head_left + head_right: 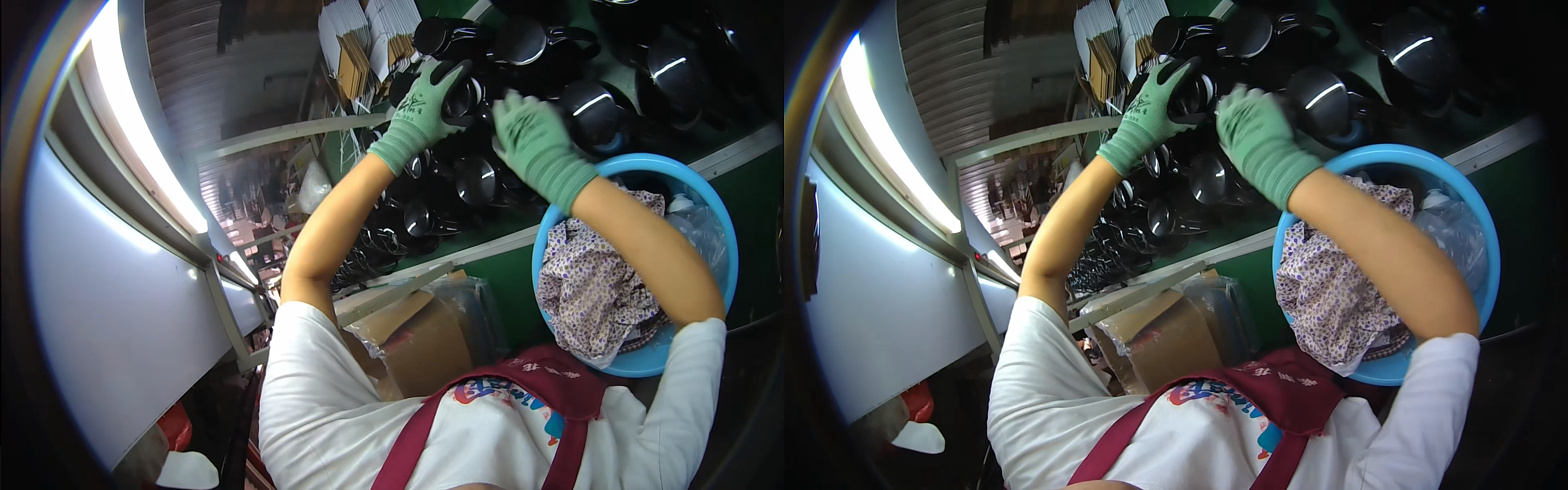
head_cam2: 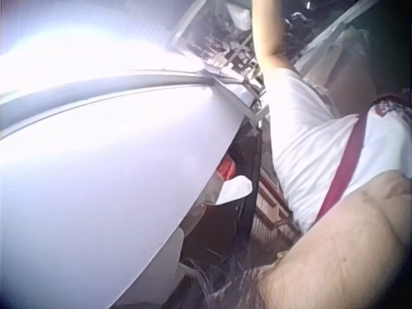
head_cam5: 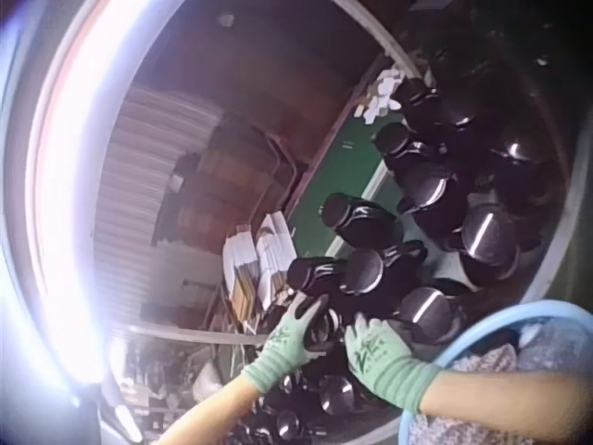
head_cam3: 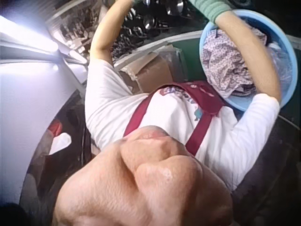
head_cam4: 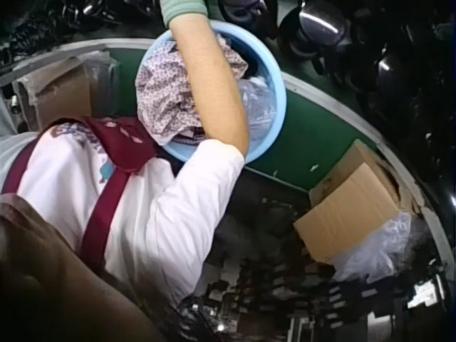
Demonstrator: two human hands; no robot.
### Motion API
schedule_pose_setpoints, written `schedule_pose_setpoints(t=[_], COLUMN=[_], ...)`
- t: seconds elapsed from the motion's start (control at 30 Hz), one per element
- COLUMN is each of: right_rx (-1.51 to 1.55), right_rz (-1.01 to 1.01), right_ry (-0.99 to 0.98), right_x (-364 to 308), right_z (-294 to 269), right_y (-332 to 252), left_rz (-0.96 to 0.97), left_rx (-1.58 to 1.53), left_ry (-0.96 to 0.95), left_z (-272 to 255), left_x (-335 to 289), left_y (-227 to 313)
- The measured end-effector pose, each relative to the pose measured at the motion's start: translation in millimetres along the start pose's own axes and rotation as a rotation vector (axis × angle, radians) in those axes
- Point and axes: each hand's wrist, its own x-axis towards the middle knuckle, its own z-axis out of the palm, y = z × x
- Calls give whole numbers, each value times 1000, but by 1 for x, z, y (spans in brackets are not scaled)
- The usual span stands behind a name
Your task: The person repeatedly picks up black kettle bodies and white lids from a bin, then places the lids onto the kettle bodies on a green workbench. The person handles the items one at a time and arranges the assembled kettles on the bench.
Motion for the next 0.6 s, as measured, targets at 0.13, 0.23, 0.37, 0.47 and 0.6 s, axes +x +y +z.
schedule_pose_setpoints(t=[0.13, 0.23, 0.37, 0.47, 0.6], right_rx=[-139, 84, 116, 115, 4], right_rz=[81, 131, 7, 5, 8], right_ry=[-133, -82, 16, 98, -31], right_x=[7, 3, -18, -16, -14], right_z=[30, 65, 75, 75, 78], right_y=[-14, 8, 20, 24, 22], left_rz=[-210, -243, -286, -303, -432], left_rx=[-192, -62, -6, 19, 54], left_ry=[81, -47, -85, -77, -246], left_z=[0, -10, -8, -8, -12], left_x=[10, 11, 12, 23, 30], left_y=[-9, -14, 9, 11, 18])
